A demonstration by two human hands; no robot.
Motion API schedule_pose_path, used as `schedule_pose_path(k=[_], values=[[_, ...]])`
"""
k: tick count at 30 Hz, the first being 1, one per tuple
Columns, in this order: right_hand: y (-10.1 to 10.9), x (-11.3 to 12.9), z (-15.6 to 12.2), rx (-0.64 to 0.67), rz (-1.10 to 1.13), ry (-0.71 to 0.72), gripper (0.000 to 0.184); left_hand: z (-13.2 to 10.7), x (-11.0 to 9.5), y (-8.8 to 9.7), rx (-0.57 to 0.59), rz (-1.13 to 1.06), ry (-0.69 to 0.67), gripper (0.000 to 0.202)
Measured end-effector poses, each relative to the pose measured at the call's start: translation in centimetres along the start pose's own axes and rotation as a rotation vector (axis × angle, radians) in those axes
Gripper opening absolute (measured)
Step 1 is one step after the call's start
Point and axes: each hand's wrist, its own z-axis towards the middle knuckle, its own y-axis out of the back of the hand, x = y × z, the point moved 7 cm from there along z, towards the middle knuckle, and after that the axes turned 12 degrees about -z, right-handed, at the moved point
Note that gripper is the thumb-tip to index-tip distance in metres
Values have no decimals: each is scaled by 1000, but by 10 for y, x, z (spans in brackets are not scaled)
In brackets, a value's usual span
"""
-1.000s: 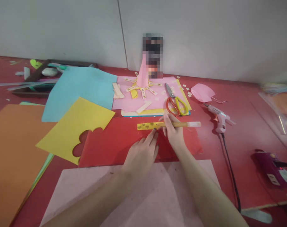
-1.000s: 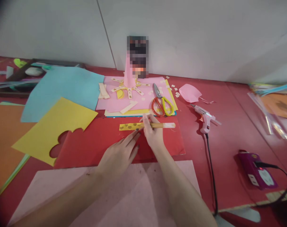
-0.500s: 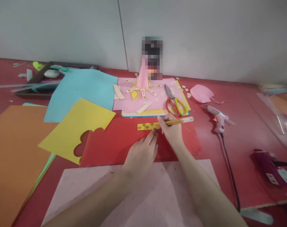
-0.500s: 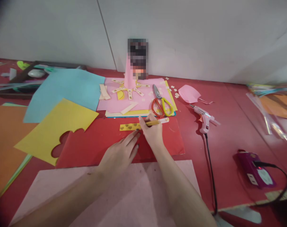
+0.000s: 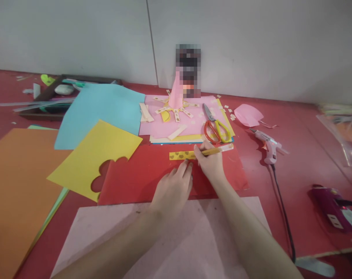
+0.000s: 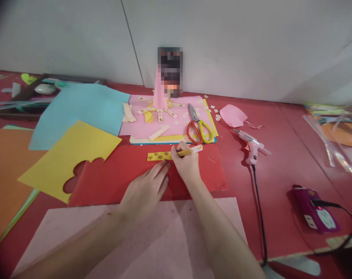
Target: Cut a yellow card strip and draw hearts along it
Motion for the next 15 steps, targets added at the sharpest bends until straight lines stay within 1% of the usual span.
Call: schedule_pose_path(k=[9, 15], values=[[-4, 1, 0, 75, 98, -25, 31, 1, -1, 0, 35, 35, 14, 35], [-6, 0, 0, 94, 123, -26, 31, 1, 0, -1, 49, 42, 17, 35]])
